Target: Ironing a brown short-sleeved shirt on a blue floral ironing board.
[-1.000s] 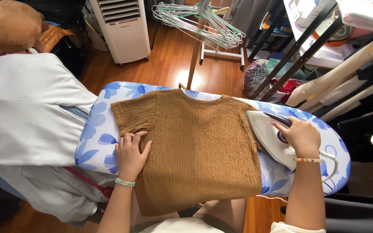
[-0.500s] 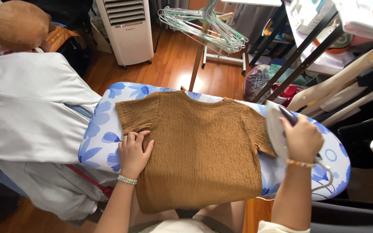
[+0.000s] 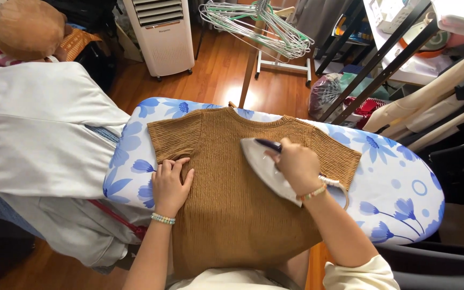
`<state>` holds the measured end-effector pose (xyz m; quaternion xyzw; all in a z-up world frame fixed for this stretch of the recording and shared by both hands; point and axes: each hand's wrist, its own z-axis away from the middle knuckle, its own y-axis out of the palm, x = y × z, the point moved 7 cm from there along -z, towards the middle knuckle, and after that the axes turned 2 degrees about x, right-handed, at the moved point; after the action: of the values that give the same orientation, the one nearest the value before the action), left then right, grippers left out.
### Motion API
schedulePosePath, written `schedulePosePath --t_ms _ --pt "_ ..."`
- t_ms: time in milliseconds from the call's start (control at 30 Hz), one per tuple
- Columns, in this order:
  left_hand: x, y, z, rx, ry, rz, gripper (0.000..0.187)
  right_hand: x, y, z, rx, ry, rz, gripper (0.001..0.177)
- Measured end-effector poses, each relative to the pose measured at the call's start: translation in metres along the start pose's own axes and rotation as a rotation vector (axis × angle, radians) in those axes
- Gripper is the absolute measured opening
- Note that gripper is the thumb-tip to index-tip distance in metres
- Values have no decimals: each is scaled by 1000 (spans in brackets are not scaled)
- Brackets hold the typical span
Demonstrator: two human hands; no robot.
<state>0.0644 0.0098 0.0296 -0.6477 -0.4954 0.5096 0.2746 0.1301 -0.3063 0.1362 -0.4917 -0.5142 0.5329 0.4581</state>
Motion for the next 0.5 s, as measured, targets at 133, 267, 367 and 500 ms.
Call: schedulePosePath --t_ms 133,267,367,500 --pt "-2 -2 -1 3 -9 20 28 -50 18 -35 8 138 80 49" --pt "-1 -2 0 -11 -6 10 29 -98 19 -54 8 307 30 50" --pt "0 -1 1 -24 7 0 30 -129 26 -63 -20 369 43 53" --pt "0 2 1 -42 25 -4 30 -160 28 -68 -51 422 53 54"
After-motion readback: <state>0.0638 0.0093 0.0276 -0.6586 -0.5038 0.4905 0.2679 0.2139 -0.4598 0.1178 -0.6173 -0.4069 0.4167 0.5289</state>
